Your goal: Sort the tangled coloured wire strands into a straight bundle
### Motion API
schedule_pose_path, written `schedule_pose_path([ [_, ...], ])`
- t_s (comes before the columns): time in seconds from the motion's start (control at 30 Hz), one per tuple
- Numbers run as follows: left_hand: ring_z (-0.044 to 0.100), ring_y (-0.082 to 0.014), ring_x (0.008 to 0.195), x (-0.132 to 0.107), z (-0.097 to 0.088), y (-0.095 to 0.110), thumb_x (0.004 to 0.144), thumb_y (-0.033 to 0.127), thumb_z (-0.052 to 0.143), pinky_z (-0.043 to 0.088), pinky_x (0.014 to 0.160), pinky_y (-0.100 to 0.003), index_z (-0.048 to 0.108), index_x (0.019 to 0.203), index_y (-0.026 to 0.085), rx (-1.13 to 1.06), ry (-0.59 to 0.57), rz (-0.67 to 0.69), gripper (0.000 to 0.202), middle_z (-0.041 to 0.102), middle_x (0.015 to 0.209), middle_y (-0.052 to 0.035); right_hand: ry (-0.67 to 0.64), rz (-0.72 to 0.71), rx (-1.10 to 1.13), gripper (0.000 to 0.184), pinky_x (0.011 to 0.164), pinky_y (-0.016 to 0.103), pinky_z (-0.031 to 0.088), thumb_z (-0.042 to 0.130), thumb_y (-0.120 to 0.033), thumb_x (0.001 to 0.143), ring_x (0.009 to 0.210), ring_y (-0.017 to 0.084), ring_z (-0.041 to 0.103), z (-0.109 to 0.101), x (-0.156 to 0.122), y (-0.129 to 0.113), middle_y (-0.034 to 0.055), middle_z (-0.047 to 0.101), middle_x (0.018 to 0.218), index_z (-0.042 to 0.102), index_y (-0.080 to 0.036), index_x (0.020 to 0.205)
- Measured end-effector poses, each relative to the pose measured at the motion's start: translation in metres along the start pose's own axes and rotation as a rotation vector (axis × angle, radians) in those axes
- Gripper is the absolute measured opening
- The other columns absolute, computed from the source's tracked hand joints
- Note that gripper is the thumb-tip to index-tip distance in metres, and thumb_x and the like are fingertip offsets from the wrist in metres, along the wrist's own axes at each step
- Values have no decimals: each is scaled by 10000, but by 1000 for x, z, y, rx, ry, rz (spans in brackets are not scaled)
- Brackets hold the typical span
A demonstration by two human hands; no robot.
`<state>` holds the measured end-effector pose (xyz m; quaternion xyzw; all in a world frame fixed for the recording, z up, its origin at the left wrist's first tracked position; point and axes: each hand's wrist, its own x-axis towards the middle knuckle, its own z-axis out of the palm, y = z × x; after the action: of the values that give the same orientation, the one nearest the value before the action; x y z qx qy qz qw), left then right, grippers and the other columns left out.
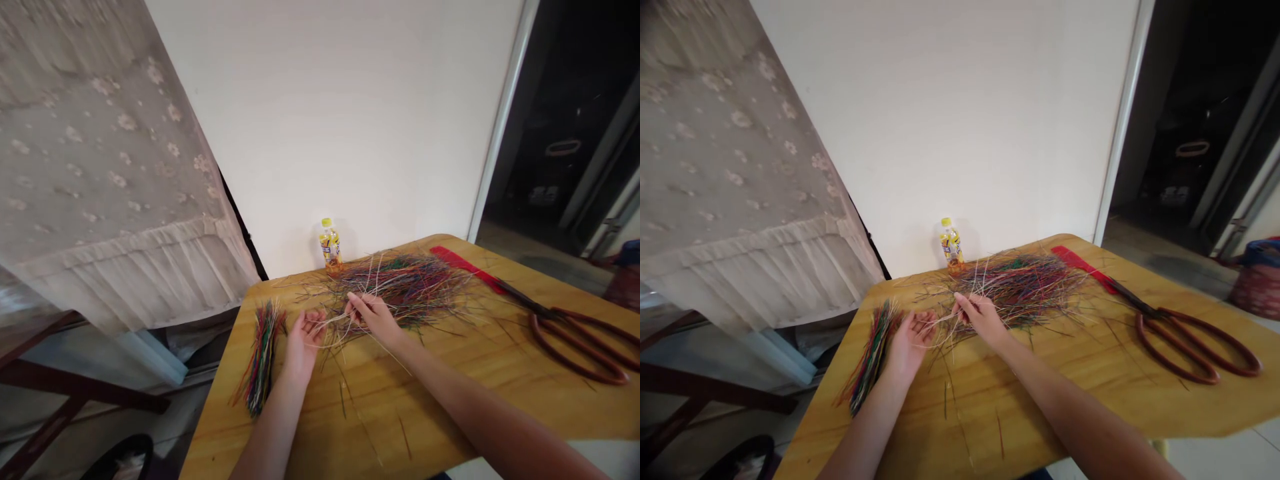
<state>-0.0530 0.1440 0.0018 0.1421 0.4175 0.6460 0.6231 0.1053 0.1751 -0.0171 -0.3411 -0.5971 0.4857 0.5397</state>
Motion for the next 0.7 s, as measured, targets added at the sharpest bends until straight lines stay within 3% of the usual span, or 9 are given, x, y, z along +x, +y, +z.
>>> schedule_pose_path([
  [0.23, 660, -135, 597, 3, -1, 2, 924, 179, 382, 529, 593, -235, 384, 435, 175, -76, 21, -24, 490, 665, 619, -75, -107, 55, -27, 547, 414, 215, 263, 440, -663, 793, 405, 74, 339, 5, -2, 5, -56, 385, 446, 568, -161, 618],
  [0.3, 620, -107, 506, 4, -3, 0, 915, 146, 381, 510, 554, -218, 463, 487, 164, -61, 29, -3, 435, 668, 618, -57, -85, 60, 3, 555, 408, 215, 264, 441, -677, 781, 395, 74, 340, 6, -1, 5, -53, 396, 442, 551, -164, 599],
  [0.37, 608, -103, 490, 6, -6, -3, 887, 119, 426, 495, 546, -216, 594, 655, 153, 12, -9, 42, 288, 691, 675, -52, -37, 61, 29, 563, 397, 216, 260, 433, -692, 773, 382, 77, 337, 4, 0, 4, -52, 394, 431, 534, -170, 587],
  [0.47, 670, -173, 712, 5, -8, -4, 817, 147, 550, 505, 683, -271, 654, 866, 159, 308, -151, 173, 116, 717, 846, -86, 40, 44, 30, 572, 384, 225, 244, 409, -701, 779, 364, 82, 319, -2, 2, -1, -54, 361, 403, 501, -184, 553],
  [0.57, 637, -218, 914, -3, -6, 1, 800, 249, 582, 456, 863, -335, 662, 907, 168, 679, -166, 455, 156, 682, 1021, -98, 85, -6, -27, 588, 398, 232, 249, 374, -683, 812, 369, 82, 307, -8, 4, -5, -52, 336, 395, 457, -193, 499],
  [0.63, 601, -221, 991, -13, -1, 4, 827, 329, 548, 408, 934, -347, 649, 978, 188, 889, -191, 661, 230, 651, 1086, -87, 64, -24, -90, 608, 420, 235, 270, 349, -677, 829, 380, 82, 317, -9, 3, -6, -47, 344, 395, 439, -194, 472],
  [0.7, 599, -220, 976, -23, 2, 3, 858, 390, 493, 410, 926, -349, 637, 973, 206, 1042, -330, 702, 260, 660, 1031, -71, -17, -26, -140, 619, 442, 236, 297, 340, -679, 831, 394, 84, 344, -6, 1, -6, -42, 371, 402, 449, -190, 469],
])
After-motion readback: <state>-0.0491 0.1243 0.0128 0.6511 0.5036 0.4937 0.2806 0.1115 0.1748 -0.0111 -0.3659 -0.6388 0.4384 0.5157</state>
